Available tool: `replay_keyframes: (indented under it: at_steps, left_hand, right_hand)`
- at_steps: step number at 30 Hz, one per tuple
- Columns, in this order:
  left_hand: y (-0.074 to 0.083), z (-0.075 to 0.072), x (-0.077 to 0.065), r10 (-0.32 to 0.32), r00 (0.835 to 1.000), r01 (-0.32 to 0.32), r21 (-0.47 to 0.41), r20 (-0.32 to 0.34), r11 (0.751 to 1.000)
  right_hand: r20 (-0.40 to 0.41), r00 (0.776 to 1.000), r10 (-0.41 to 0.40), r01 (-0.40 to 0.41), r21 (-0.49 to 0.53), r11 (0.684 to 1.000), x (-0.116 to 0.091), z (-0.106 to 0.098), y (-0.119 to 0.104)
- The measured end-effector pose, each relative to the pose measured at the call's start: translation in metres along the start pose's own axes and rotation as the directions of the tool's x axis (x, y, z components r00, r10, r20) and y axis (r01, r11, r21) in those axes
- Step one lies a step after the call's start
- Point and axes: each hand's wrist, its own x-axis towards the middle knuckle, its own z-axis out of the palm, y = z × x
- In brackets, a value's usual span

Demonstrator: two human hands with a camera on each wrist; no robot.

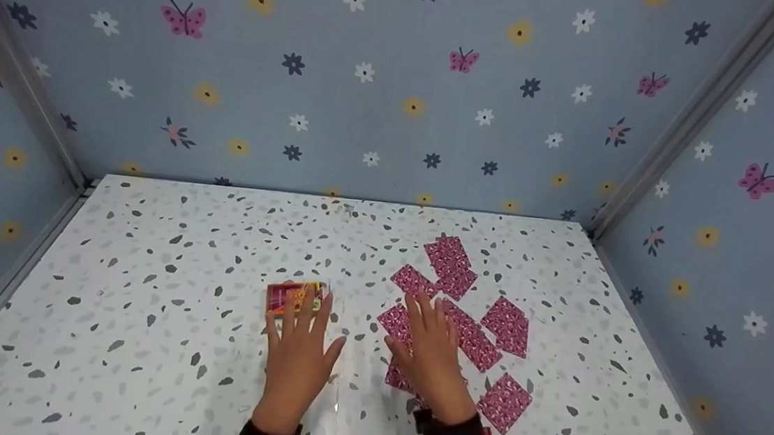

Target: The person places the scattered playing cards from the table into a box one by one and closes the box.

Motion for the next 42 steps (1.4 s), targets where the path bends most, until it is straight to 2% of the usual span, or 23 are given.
replay_keyframes:
  at_steps: [3, 6, 14, 19, 24, 31, 37, 42]
  left_hand:
    - [-0.01, -0.003, 0.004, -0.03, 0.999, 0.031, -0.016, 0.035, 0.999]
    - [-0.021, -0.003, 0.013, -0.043, 0.996, 0.044, -0.012, 0.076, 0.999]
    - [-0.045, 0.004, 0.043, -0.021, 0.991, 0.018, 0.024, 0.129, 1.0]
    - [-0.056, 0.017, 0.061, -0.013, 0.976, 0.005, 0.038, 0.219, 0.999]
    - [-0.065, 0.027, 0.072, -0.012, 0.953, -0.003, 0.047, 0.302, 0.999]
    - [-0.069, 0.027, 0.079, -0.024, 0.933, -0.003, 0.076, 0.36, 0.997]
    - [-0.068, 0.023, 0.077, -0.003, 0.935, -0.03, 0.087, 0.354, 0.996]
    - [-0.066, 0.023, 0.073, 0.035, 0.932, -0.047, 0.023, 0.362, 0.999]
  right_hand:
    - [0.016, 1.0, -0.017, 0.017, 0.026, 1.0, 0.002, 0.003, -0.001]
    - [0.032, 0.997, -0.068, 0.066, 0.05, 0.997, 0.004, 0.009, -0.002]
    - [0.087, 0.978, -0.19, 0.188, 0.033, 0.982, 0.007, 0.025, -0.006]
    - [0.143, 0.972, -0.185, 0.184, 0.022, 0.983, 0.011, 0.031, -0.01]
    - [0.206, 0.964, -0.168, 0.165, 0.034, 0.986, 0.017, 0.035, -0.016]
    - [0.225, 0.96, -0.165, 0.159, 0.044, 0.986, 0.023, 0.04, -0.019]
    - [0.242, 0.956, -0.168, 0.16, 0.054, 0.986, 0.024, 0.043, -0.017]
    - [0.253, 0.956, -0.149, 0.127, 0.1, 0.987, 0.024, 0.044, -0.018]
